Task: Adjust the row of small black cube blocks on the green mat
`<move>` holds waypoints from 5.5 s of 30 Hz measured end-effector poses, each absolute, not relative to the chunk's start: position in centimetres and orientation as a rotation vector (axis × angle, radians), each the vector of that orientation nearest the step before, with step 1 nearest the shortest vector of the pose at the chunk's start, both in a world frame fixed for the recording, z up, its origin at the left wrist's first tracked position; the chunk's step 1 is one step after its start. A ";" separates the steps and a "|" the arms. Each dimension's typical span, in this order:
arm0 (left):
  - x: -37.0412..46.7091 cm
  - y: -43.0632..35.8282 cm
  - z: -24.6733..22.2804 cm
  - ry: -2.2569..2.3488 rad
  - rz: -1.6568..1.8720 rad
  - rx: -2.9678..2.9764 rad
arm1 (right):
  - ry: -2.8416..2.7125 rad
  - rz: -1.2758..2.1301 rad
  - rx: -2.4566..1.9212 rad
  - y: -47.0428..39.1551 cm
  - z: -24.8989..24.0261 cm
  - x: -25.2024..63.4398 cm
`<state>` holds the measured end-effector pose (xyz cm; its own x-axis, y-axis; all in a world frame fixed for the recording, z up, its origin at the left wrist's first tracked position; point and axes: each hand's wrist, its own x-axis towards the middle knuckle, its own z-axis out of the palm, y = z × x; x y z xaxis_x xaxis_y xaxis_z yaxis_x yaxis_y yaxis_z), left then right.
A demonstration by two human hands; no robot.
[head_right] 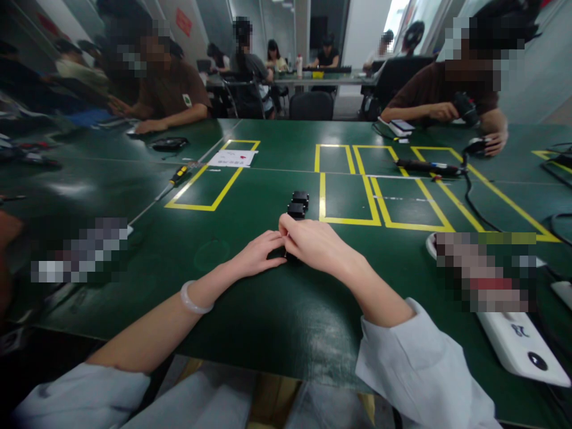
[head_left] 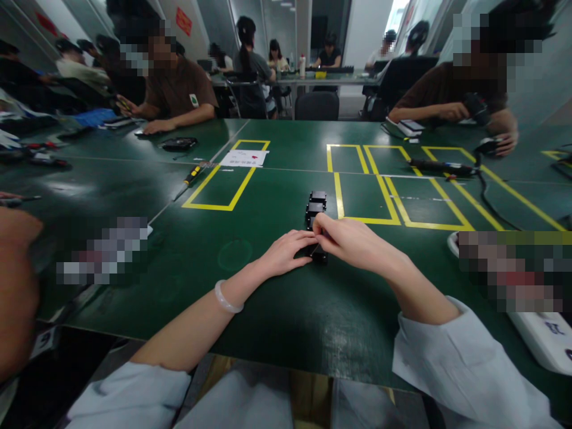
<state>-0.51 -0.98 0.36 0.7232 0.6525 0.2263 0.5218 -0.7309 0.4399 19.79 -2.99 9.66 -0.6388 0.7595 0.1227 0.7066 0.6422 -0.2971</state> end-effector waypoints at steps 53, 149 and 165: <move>-0.5 -0.9 0.3 0.907 0.523 2.564 | -2.633 0.244 -1.258 -2.9 9.5 19.6; -0.5 -0.9 0.1 0.924 0.537 2.562 | -2.643 0.241 -1.206 -3.3 9.5 19.6; -0.4 -0.9 0.0 0.924 0.541 2.560 | -2.633 0.235 -1.236 -3.3 9.6 19.6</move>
